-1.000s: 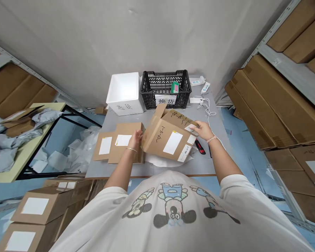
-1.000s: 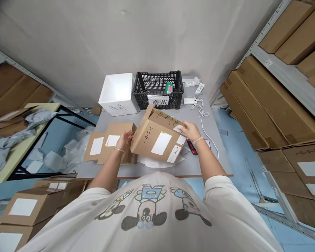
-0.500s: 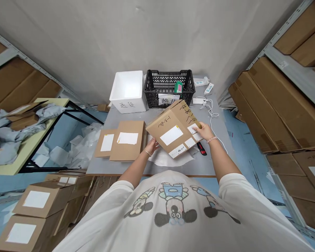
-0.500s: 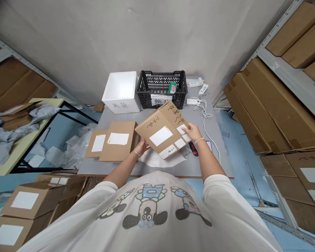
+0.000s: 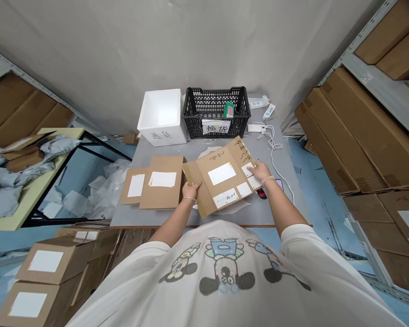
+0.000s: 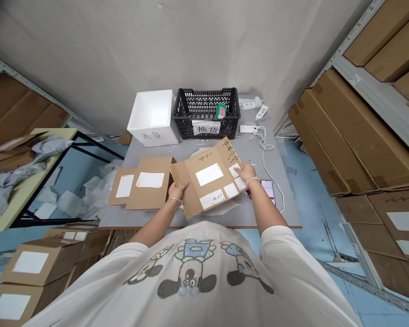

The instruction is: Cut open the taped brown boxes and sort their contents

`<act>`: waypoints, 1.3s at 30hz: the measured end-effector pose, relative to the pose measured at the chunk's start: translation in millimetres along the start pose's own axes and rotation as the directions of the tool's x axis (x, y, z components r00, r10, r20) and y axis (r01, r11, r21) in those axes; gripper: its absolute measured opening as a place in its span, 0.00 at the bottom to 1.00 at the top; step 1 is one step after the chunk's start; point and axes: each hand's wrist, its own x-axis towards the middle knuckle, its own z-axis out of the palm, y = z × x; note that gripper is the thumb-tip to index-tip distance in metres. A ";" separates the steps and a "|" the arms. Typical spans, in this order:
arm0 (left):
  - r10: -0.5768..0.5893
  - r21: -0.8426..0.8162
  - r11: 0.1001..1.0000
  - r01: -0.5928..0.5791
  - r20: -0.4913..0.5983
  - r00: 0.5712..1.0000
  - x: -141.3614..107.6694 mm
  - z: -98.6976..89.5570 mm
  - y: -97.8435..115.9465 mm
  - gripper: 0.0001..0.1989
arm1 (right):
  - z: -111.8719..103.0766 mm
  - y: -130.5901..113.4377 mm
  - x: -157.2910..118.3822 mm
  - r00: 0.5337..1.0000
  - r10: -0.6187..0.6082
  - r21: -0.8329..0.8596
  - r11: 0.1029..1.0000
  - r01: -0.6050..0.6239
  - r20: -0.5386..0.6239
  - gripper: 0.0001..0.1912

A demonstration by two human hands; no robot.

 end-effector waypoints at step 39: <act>-0.287 -0.217 0.927 0.305 0.111 0.951 37.8 22.0 22.7 0.15 | 54.2 105.9 -61.5 0.955 0.290 0.411 0.879 -0.243 -0.057 0.28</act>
